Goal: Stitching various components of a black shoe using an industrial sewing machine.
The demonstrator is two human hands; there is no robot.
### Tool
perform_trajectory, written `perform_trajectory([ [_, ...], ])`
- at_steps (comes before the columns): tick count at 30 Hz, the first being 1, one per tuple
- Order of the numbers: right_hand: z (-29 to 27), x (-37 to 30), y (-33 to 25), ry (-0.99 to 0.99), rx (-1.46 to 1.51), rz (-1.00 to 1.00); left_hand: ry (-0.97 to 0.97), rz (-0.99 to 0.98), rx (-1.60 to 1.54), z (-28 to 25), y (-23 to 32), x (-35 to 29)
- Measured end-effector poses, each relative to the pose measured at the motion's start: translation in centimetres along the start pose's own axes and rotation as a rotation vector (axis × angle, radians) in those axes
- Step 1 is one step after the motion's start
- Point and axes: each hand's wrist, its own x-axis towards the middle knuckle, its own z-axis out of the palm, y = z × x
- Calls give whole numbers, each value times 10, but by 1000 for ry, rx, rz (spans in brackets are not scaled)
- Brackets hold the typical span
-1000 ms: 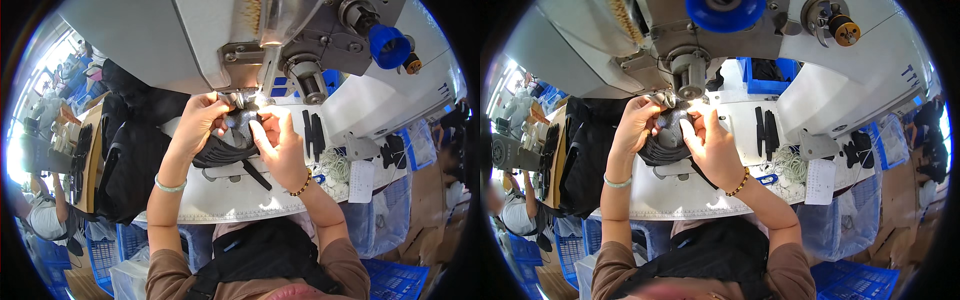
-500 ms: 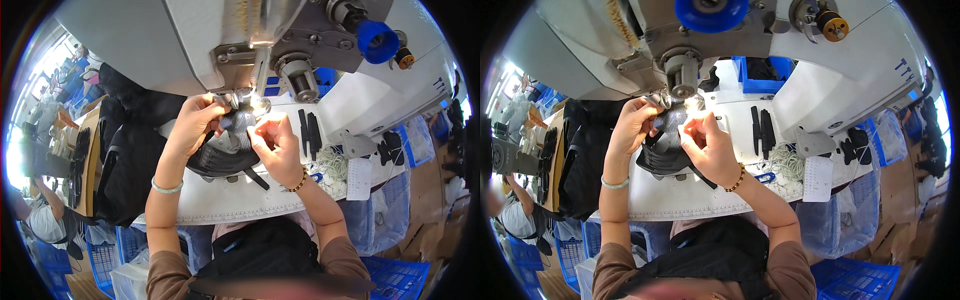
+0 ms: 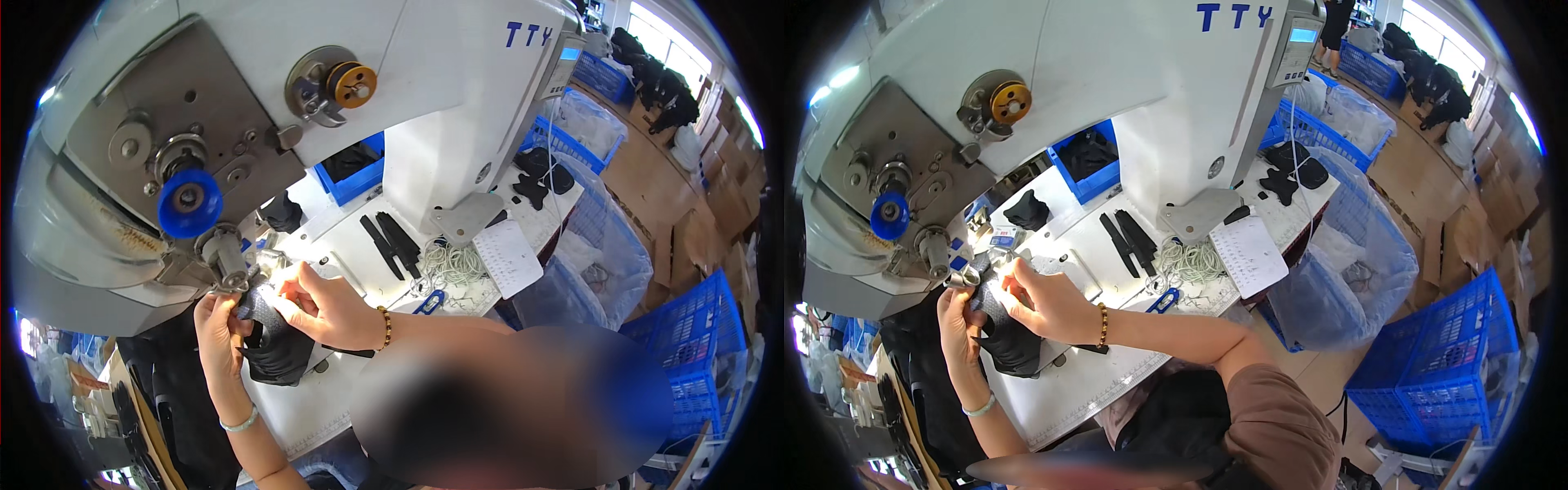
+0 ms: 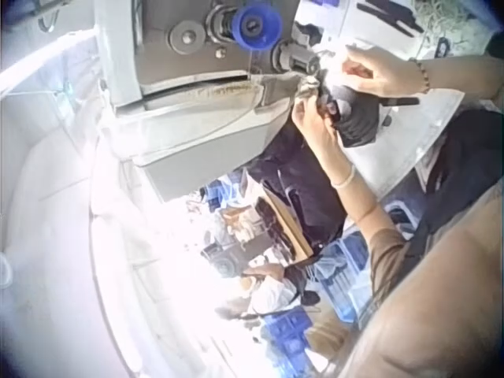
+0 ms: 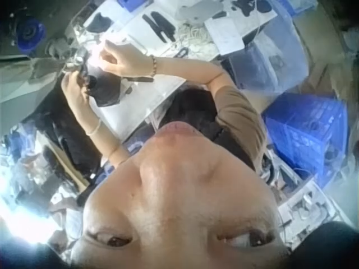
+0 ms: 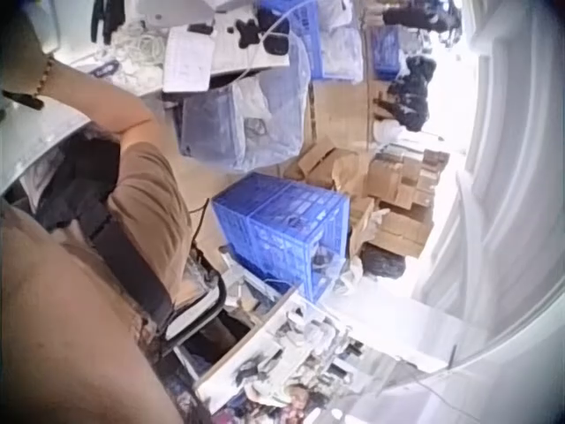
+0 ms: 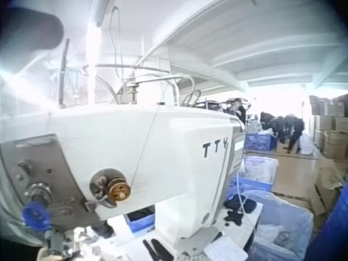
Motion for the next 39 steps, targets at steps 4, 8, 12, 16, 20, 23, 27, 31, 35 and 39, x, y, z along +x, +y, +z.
perform_trajectory([
  [4,-1,0,-1,81,-103,-145,130,18,-63,12,4,-7],
  [8,0,0,-8,44,-109,-276,45,24,50,4,7,-14],
  [12,10,14,-21,-123,-158,-502,-157,18,332,-13,29,-47],
  [16,24,24,-38,-569,-128,-279,-261,5,535,-50,33,-79],
  [20,51,36,-21,-696,20,-43,163,513,804,-45,20,-98],
  [23,58,33,-23,-595,100,52,734,1008,815,-40,-3,-132],
  [27,71,24,-40,-636,159,88,557,486,577,-8,-42,-187],
  [31,69,15,-50,-637,146,78,309,232,-307,-3,-66,-155],
  [35,65,17,-61,-639,50,55,497,582,-347,6,-64,-140],
  [39,67,20,-61,-610,22,-187,409,545,-261,1,-66,-138],
])
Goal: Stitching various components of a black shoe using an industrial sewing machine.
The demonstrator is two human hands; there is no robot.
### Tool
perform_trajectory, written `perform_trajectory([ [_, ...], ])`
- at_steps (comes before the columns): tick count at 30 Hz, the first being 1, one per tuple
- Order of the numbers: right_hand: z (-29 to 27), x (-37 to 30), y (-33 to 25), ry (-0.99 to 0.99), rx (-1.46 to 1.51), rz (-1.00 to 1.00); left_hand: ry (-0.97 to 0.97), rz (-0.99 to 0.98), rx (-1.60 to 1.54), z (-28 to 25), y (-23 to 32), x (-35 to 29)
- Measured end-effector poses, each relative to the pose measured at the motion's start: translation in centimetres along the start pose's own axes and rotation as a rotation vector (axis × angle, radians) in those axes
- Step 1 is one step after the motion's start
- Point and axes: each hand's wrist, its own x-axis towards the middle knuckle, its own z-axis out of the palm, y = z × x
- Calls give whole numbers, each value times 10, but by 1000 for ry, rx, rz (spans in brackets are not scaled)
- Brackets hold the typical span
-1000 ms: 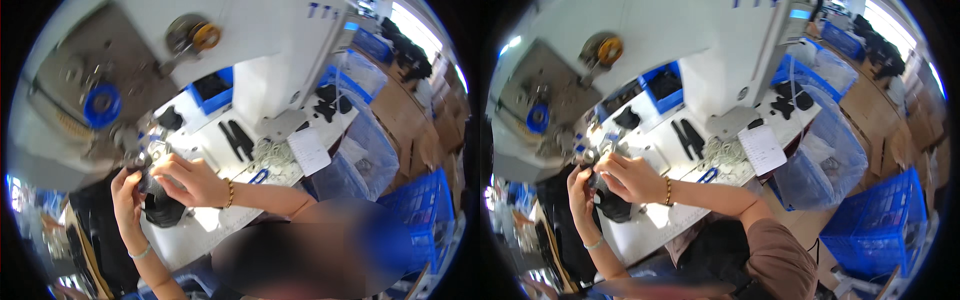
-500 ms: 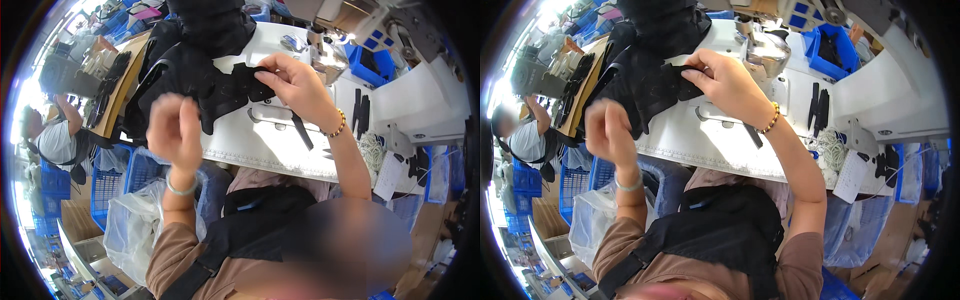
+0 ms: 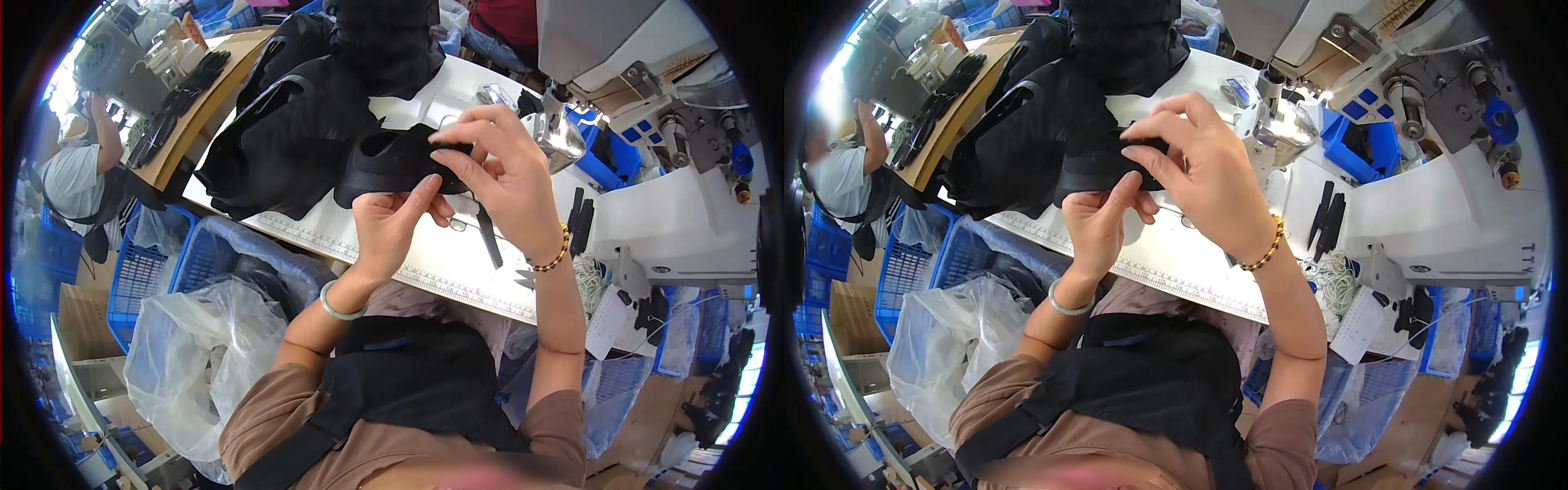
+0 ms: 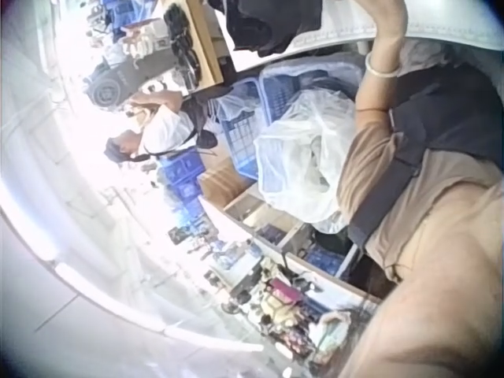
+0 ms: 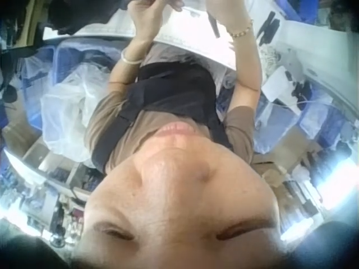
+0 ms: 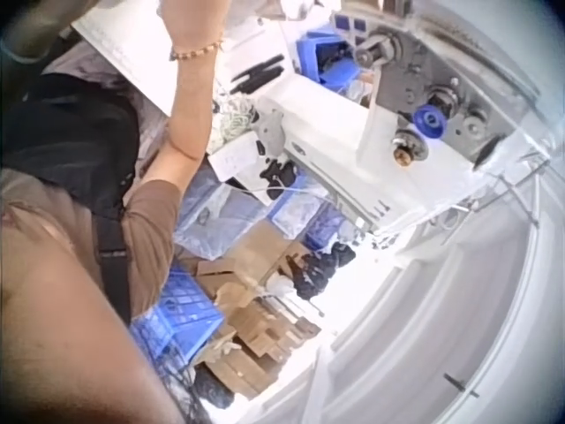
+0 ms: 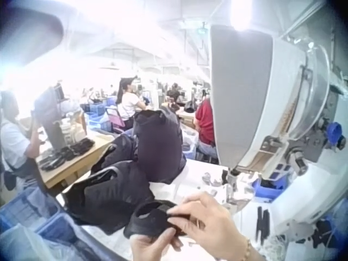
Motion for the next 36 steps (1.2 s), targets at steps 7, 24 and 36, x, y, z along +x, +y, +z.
perform_trajectory([
  [7,11,-25,7,-25,-626,-826,106,173,67,-6,-7,-2],
  [24,5,-44,-24,112,-261,-108,-143,-370,-42,-15,36,-12],
  [36,57,-30,-6,222,-179,-319,-148,-7,-340,-159,223,120],
])
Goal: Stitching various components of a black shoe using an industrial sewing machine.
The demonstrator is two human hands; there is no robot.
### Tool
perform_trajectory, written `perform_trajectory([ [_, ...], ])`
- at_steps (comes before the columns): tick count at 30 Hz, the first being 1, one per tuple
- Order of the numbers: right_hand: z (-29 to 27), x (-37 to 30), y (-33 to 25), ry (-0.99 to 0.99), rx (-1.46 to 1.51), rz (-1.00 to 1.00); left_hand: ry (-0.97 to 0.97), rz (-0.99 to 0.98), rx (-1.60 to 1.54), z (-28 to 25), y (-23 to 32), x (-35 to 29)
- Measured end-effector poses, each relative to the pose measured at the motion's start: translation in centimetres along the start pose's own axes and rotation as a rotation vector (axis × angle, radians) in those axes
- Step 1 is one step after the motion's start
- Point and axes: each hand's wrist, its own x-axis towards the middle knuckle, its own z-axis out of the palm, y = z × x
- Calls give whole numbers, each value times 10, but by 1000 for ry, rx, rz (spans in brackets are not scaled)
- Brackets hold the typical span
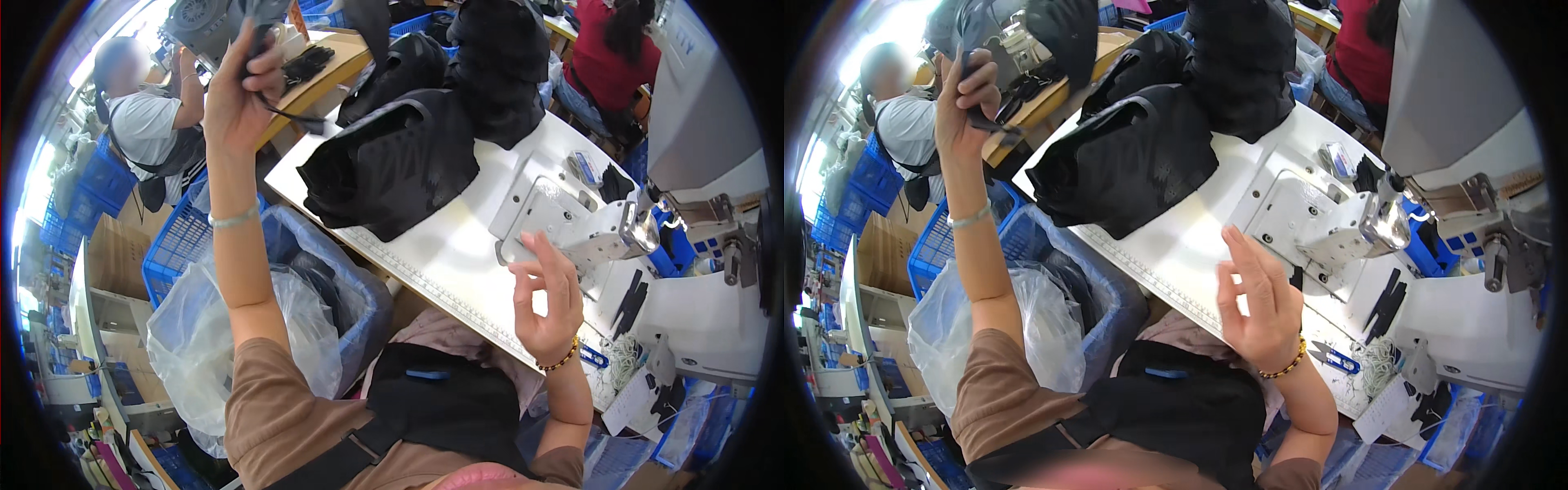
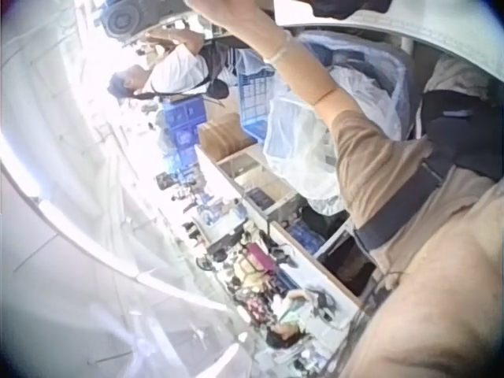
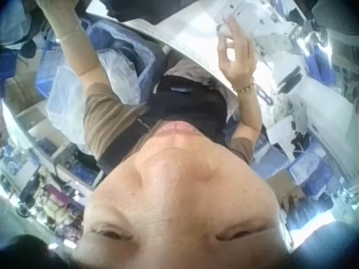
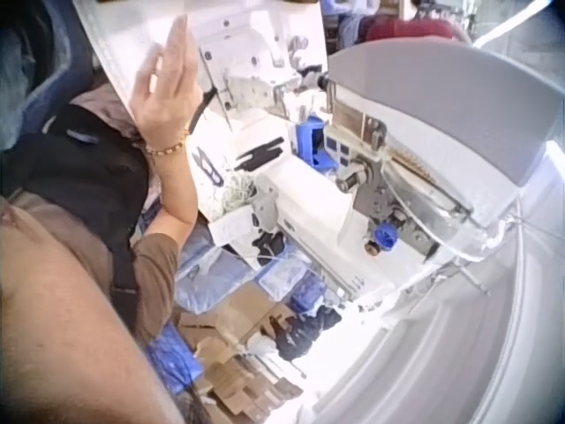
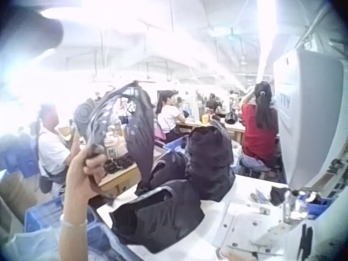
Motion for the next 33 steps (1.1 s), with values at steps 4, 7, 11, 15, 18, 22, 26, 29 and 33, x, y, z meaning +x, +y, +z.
perform_trajectory([
  [4,7,-9,26,-24,-31,-17,-279,-25,372,-153,43,29],
  [7,14,-16,49,-67,-38,98,668,-91,674,-201,-49,38],
  [11,22,-18,49,-113,-38,146,841,-357,1103,-269,-52,24],
  [15,17,-22,60,-183,-64,240,639,-154,1069,-269,-82,59],
  [18,18,-21,59,-175,-46,278,616,130,1597,-279,-91,74],
  [22,24,-24,63,-174,-27,260,354,220,1364,-289,-99,81],
  [26,17,-27,66,-211,-41,323,500,35,1756,-263,-86,83],
  [29,9,-27,70,-172,-102,272,479,422,1757,-208,-81,80],
  [33,9,-22,61,-182,-86,260,341,172,1822,-148,-91,48],
])
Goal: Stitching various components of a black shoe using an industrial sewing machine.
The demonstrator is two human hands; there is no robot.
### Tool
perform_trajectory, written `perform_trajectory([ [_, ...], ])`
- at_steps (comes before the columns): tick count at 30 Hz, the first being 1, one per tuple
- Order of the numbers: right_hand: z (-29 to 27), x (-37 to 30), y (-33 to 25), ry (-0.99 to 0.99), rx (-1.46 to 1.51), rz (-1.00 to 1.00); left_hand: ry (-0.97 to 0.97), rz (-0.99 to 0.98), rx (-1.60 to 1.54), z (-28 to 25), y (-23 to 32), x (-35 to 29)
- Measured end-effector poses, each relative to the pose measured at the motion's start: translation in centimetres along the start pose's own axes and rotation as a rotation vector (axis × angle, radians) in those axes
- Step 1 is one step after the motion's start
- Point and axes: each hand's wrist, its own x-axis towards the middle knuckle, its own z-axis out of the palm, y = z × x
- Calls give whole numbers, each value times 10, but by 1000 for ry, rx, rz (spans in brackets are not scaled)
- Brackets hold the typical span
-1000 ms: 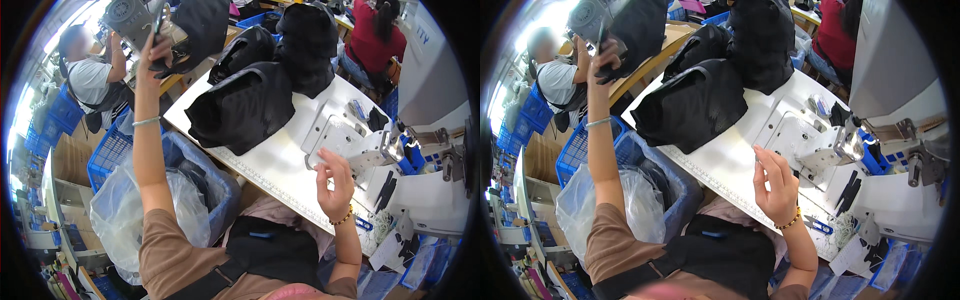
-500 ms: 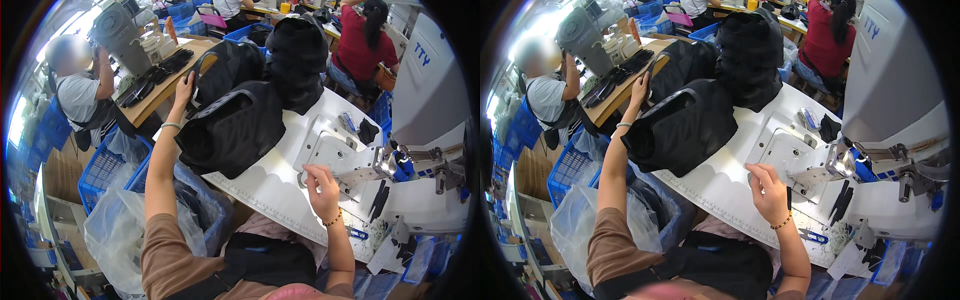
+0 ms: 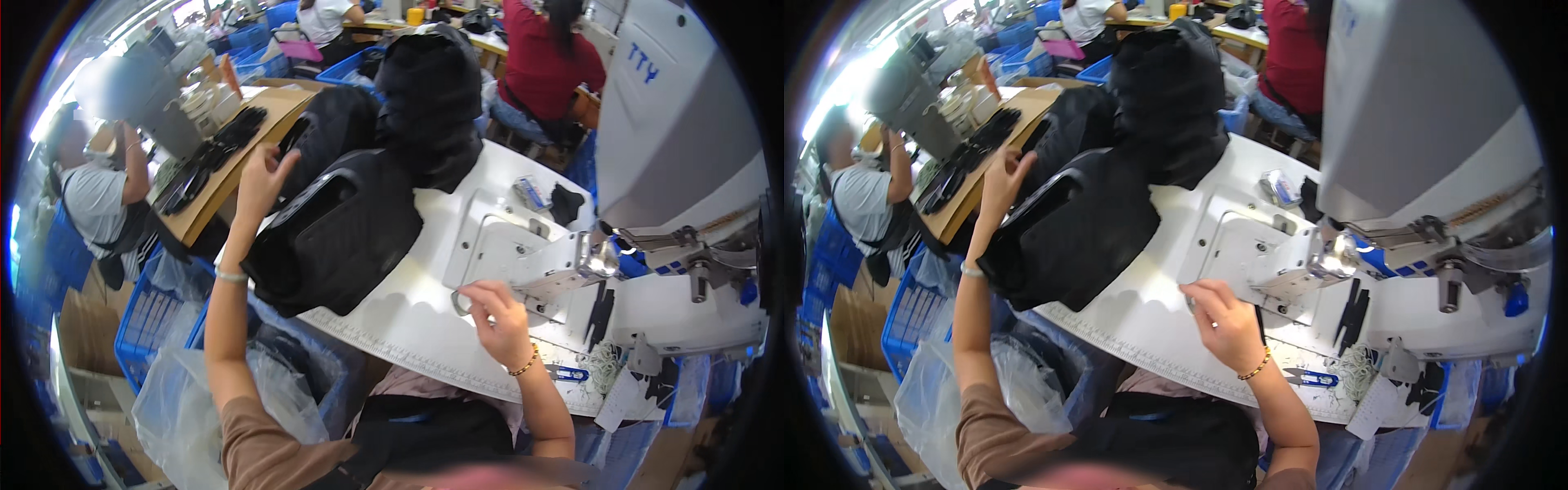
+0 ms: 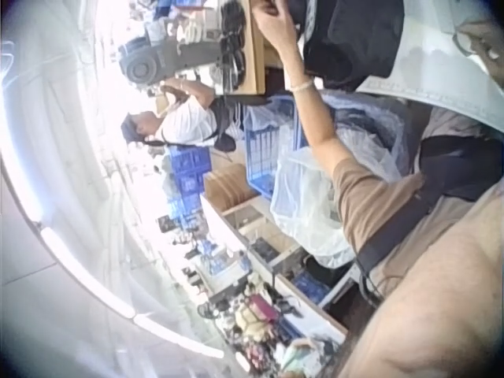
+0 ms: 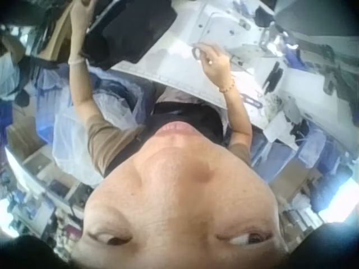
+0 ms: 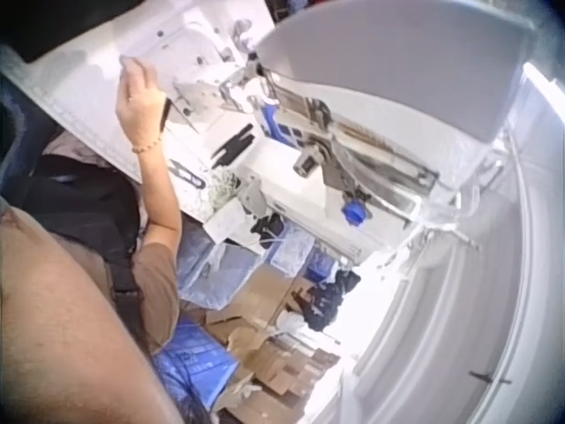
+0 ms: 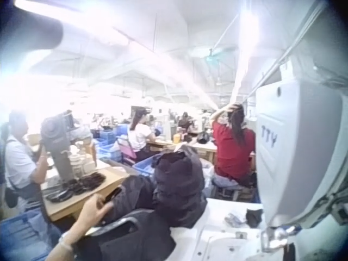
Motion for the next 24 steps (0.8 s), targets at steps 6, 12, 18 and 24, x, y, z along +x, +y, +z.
perform_trajectory([
  [6,2,-4,-2,-44,5,-13,-5,-95,-10,19,-13,-12],
  [12,2,-4,0,-46,-7,24,-34,20,-228,28,-21,-11],
  [18,9,-3,1,-60,4,5,-107,329,-204,41,-18,-11],
  [24,10,-3,1,-94,4,41,-4,174,-236,57,-14,12],
])
